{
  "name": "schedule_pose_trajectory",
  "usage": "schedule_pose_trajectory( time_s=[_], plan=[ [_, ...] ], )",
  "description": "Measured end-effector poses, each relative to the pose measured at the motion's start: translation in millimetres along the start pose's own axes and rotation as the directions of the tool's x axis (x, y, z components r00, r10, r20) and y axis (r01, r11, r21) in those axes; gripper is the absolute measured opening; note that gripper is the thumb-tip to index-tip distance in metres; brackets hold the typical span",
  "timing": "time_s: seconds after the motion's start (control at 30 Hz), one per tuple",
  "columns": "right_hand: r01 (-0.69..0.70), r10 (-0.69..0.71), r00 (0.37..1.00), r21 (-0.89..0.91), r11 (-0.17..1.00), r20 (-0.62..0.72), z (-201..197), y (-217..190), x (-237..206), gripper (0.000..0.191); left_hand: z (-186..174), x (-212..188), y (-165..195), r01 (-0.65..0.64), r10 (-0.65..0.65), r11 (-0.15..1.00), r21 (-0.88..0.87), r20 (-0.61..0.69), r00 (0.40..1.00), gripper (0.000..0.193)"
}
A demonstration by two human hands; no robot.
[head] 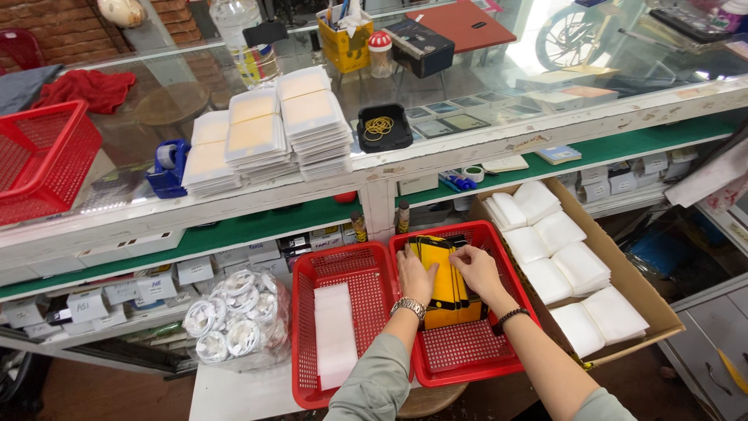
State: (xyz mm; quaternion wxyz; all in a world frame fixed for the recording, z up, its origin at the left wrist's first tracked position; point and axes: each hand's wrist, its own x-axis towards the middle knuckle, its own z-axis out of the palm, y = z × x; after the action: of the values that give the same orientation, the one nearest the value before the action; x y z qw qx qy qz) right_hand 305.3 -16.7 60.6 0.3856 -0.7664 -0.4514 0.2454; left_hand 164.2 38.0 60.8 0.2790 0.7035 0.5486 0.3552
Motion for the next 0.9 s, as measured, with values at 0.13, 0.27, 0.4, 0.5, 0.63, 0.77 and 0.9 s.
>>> schedule_pose_trajectory(
  time_s=[0.13, 0.27, 0.4, 0.5, 0.63, 0.77, 0.9],
  plan=[
    [0.202, -0.200, 0.979, -0.082, 0.976, 0.032, 20.6, -13.1, 2.4, 0.021, -24.0, -9.2, -15.7, -0.092, 0.086, 0.985, -0.149, -0.041, 0.995, 0.060],
    [0.242, -0.247, 0.937, 0.050, 0.969, 0.248, 58.6, -32.7, -7.6, 0.020, -76.7, -18.2, -71.1, 0.059, -0.061, 0.997, -0.041, -0.045, 0.997, 0.034],
    [0.308, -0.234, 0.849, -0.086, 0.947, 0.473, 96.4, -48.9, -25.0, 0.019, -106.6, -36.9, -129.9, 0.056, -0.102, 0.887, 0.459, 0.075, 0.992, 0.049],
    [0.344, -0.232, 0.848, -0.162, 0.925, 0.476, 111.6, -50.1, -39.5, 0.018, -112.9, -45.5, -155.3, -0.110, 0.083, 0.790, 0.604, 0.073, 0.994, 0.043],
    [0.341, -0.276, 0.916, -0.200, 0.918, 0.292, 96.7, -45.0, -39.3, 0.025, -120.5, -41.6, -158.1, -0.105, -0.086, 0.759, 0.642, 0.259, 0.962, 0.031],
    [0.178, -0.259, 0.956, -0.431, 0.885, -0.137, 51.7, -32.8, -32.8, 0.052, -131.6, -34.9, -151.9, -0.085, -0.117, 0.744, 0.663, 0.254, 0.960, 0.020],
    [-0.114, 0.007, 0.981, -0.542, 0.833, -0.196, 22.7, -10.6, -27.0, 0.086, -136.4, -28.2, -149.7, 0.027, -0.157, 0.847, 0.531, 0.202, 0.967, 0.024]
  ],
)
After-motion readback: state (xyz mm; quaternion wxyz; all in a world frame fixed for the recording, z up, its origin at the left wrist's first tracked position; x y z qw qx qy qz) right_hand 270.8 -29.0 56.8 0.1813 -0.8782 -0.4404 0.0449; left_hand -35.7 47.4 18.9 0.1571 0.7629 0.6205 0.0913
